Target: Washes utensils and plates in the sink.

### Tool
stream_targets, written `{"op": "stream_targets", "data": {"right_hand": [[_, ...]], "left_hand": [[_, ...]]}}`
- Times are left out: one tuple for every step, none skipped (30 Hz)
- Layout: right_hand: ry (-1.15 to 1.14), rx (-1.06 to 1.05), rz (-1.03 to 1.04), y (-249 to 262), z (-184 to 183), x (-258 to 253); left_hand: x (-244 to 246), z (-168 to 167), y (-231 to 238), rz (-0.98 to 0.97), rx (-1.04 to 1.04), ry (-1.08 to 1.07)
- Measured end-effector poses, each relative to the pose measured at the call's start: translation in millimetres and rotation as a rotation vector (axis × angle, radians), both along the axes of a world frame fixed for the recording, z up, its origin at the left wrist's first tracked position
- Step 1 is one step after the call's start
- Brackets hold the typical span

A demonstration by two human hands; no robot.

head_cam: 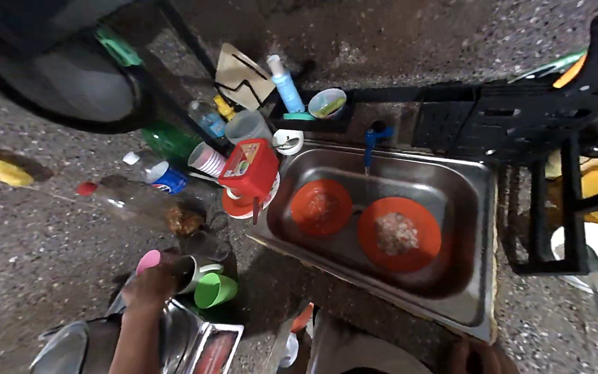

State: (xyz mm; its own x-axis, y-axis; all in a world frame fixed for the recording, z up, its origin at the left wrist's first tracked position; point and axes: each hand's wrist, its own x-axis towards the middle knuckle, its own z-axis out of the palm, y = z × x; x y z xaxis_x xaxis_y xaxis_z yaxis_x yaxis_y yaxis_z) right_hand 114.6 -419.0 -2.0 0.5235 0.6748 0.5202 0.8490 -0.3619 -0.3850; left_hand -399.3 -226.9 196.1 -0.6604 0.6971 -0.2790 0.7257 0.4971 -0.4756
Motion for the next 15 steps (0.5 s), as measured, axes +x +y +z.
{"op": "stream_targets", "data": {"right_hand": [[-0.004,-0.002,-0.001,-1,-2,1],[-0.011,-0.003,-0.005,0,-4,1],[-0.008,-0.012,-0.011,-1,-5,2],[0.000,-0.021,-0.018,-2,-5,1],[0.010,-0.028,-0.021,-2,-4,1],[0.021,-0.025,-0.015,-1,-2,1],[0.031,-0.012,-0.011,0,0,1],[0.038,0.006,-0.014,1,2,0],[0.037,0.024,-0.019,3,2,-1],[0.034,0.038,-0.028,4,0,-3],[0.034,0.046,-0.036,5,-1,-3],[0.037,0.043,-0.041,5,-1,-3],[0.045,0.032,-0.043,5,0,-3],[0.049,0.025,-0.046,5,0,-3],[0.046,0.021,-0.044,5,1,-2]], "left_hand": [[-6,0,-1,-0.036,0.026,-0.022],[-11,1,-2,-0.064,0.055,-0.055],[-14,4,-1,-0.085,0.072,-0.074],[-13,8,1,-0.106,0.103,-0.093],[-2,15,3,-0.125,0.165,-0.117],[20,23,3,-0.157,0.259,-0.130],[51,28,1,-0.214,0.379,-0.128],[84,25,-1,-0.293,0.518,-0.134],[115,12,-2,-0.399,0.660,-0.171],[144,-9,0,-0.526,0.779,-0.260],[168,-34,7,-0.643,0.823,-0.384],[190,-56,15,-0.685,0.750,-0.525],[208,-73,26,-0.639,0.579,-0.643],[222,-85,44,-0.541,0.368,-0.733],[232,-97,64,-0.457,0.232,-0.801]]}}
